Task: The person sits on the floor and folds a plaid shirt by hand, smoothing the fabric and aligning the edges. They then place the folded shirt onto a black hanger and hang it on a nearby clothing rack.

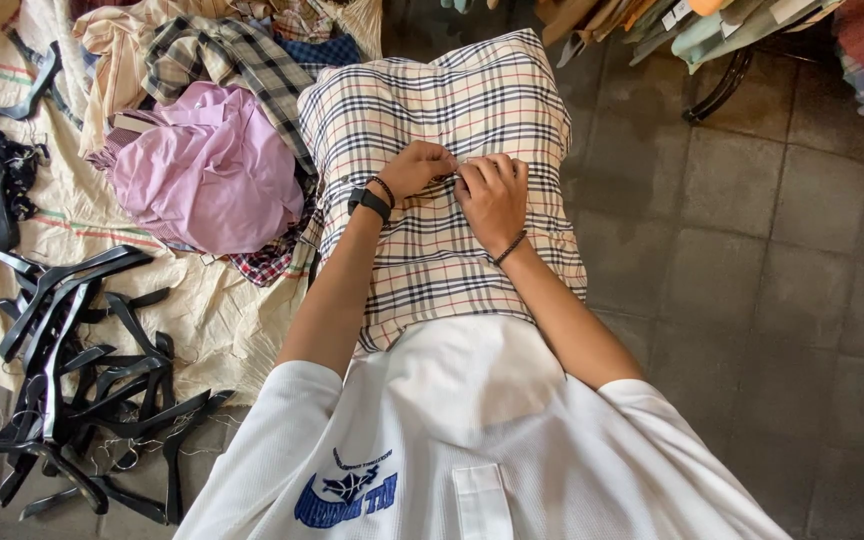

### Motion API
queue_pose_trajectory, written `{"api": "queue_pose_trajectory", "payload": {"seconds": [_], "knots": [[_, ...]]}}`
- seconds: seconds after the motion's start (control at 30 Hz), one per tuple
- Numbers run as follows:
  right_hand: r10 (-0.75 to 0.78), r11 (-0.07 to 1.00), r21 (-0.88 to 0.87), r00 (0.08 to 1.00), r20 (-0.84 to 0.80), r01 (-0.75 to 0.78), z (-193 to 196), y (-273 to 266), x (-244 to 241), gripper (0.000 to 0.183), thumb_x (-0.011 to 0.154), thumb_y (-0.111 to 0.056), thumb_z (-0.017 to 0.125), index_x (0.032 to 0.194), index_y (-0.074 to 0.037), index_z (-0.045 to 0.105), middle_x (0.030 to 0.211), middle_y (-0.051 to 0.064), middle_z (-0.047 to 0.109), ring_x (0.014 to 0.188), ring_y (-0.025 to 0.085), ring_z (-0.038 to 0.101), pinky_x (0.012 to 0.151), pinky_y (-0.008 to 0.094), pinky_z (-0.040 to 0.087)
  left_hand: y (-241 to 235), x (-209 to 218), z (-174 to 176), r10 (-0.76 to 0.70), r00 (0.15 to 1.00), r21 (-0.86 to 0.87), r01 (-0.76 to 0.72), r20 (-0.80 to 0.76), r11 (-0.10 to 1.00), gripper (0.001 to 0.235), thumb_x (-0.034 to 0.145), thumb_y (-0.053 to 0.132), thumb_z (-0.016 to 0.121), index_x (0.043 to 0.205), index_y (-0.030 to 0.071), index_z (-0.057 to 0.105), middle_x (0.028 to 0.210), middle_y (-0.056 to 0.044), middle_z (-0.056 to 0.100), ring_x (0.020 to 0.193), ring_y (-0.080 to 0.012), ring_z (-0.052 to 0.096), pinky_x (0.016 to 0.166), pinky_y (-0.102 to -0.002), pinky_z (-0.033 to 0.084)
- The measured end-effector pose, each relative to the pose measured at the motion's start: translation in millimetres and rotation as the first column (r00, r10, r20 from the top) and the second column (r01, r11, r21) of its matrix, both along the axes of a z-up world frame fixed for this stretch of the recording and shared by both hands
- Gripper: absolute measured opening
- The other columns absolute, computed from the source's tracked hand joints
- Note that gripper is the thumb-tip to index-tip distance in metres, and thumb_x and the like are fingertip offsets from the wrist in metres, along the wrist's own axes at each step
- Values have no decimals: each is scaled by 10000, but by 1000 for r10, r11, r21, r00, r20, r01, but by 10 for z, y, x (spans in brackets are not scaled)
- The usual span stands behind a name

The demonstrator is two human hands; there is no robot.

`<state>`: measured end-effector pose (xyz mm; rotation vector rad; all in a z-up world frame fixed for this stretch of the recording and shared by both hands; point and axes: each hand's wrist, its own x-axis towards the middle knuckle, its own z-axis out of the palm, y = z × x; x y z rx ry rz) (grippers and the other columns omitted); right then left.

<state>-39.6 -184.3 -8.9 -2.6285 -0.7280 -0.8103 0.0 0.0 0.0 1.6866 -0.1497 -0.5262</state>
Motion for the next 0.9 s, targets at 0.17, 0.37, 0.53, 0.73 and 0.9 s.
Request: {"api": "queue_pose_trajectory", "payload": {"seconds": [0.17,0.37,0.53,0.73,0.9], "knots": [[53,997,51,997,-59,-49,234,19,-51,44,980,-119,699,944,-95,688,874,15,627,964,198,601,916,428,404,7,-49,182,-39,999,-26,40,15,999,327,1037,70,509,716,79,573,632,13,422,597,-107,360,628,-296,359],[75,996,59,991,-110,-68,80,-66,-38,53,928,-187,758,898,-157,727,1019,-40,638,1105,170,559,931,411,379,29,-45,128,-53,999,-24,52,-7,998,332,1030,58,521,706,96,576,598,14,414,558,-108,334,610,-306,367],[76,997,44,973,-218,-68,91,-111,-61,76,895,-192,791,847,-164,738,1130,-42,638,1162,190,532,948,418,372,38,1,-93,-112,992,-21,114,63,993,310,1012,46,548,703,71,563,622,-10,457,619,-120,390,654,-317,382],[59,996,79,964,-260,-40,160,-232,-53,24,880,-202,787,897,-186,786,1158,-1,681,1154,224,564,934,433,383,23,-29,13,-31,991,-6,32,134,999,269,1033,95,604,778,31,663,668,-40,561,671,-143,473,682,-337,428],[7,978,198,926,-377,73,310,-635,-6,167,968,-232,725,1083,-121,770,1195,62,684,1157,275,600,939,453,416,280,-106,-63,381,834,95,-451,400,887,117,1009,192,690,1033,88,739,816,-75,714,690,-174,653,642,-312,532]]}}
